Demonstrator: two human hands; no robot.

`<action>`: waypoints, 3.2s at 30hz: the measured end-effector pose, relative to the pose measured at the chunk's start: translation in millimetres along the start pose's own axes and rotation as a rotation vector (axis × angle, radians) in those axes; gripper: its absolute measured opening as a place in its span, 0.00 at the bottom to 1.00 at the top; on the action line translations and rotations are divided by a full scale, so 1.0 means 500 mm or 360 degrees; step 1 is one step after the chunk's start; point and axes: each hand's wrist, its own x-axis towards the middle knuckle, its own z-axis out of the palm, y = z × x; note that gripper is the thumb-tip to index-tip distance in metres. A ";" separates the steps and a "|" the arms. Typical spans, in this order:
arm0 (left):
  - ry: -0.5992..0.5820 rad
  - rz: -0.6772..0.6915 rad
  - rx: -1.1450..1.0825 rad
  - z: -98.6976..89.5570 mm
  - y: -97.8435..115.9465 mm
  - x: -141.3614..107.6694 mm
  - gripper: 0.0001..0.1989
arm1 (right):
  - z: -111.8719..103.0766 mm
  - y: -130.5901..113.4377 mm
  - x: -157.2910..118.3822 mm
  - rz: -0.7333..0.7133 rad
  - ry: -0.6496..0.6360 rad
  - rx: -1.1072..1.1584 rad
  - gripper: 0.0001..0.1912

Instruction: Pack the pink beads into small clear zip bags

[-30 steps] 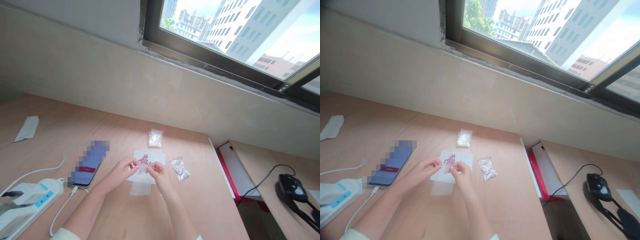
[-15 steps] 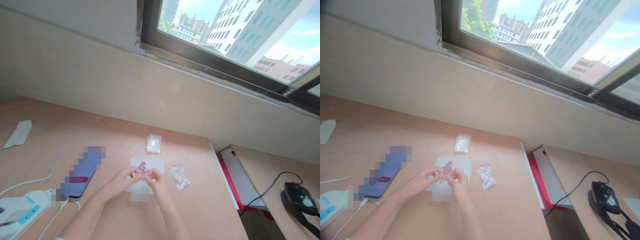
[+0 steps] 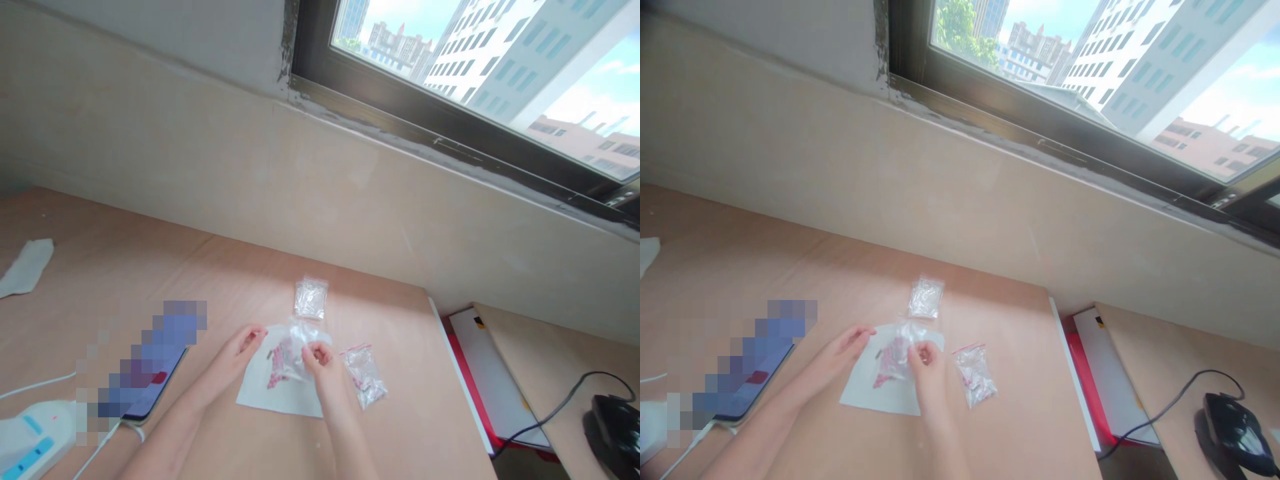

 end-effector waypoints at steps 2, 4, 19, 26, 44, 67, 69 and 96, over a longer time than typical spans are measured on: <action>0.0093 -0.0003 0.0071 -0.011 -0.020 0.003 0.15 | -0.004 -0.031 0.053 -0.0150 0.0147 -0.0078 0.11; 0.0115 -0.0014 0.0176 -0.020 -0.040 0.003 0.15 | -0.004 -0.055 0.105 -0.0238 0.0306 -0.0205 0.11; 0.0157 0.0202 0.0489 -0.024 -0.079 -0.005 0.12 | -0.137 0.060 -0.045 -0.0323 0.0920 -0.1366 0.12; 0.0199 0.0022 0.0247 -0.026 -0.064 -0.009 0.15 | -0.155 0.034 -0.078 -0.0295 0.0931 -0.0919 0.08; -0.0470 0.0063 0.0160 0.023 0.112 -0.125 0.12 | 0.009 -0.075 -0.172 -0.0658 -0.0151 -0.0628 0.05; -0.0305 0.0454 0.0522 0.033 0.104 -0.124 0.10 | 0.067 -0.047 -0.115 0.0090 -0.0439 -0.0067 0.03; -0.0336 0.0399 0.0499 0.025 0.096 -0.122 0.10 | 0.068 -0.043 -0.107 0.0145 -0.0394 -0.0015 0.04; 0.0017 -0.0386 0.0076 -0.034 -0.042 -0.088 0.18 | 0.047 0.031 -0.082 0.0354 -0.0475 0.0244 0.15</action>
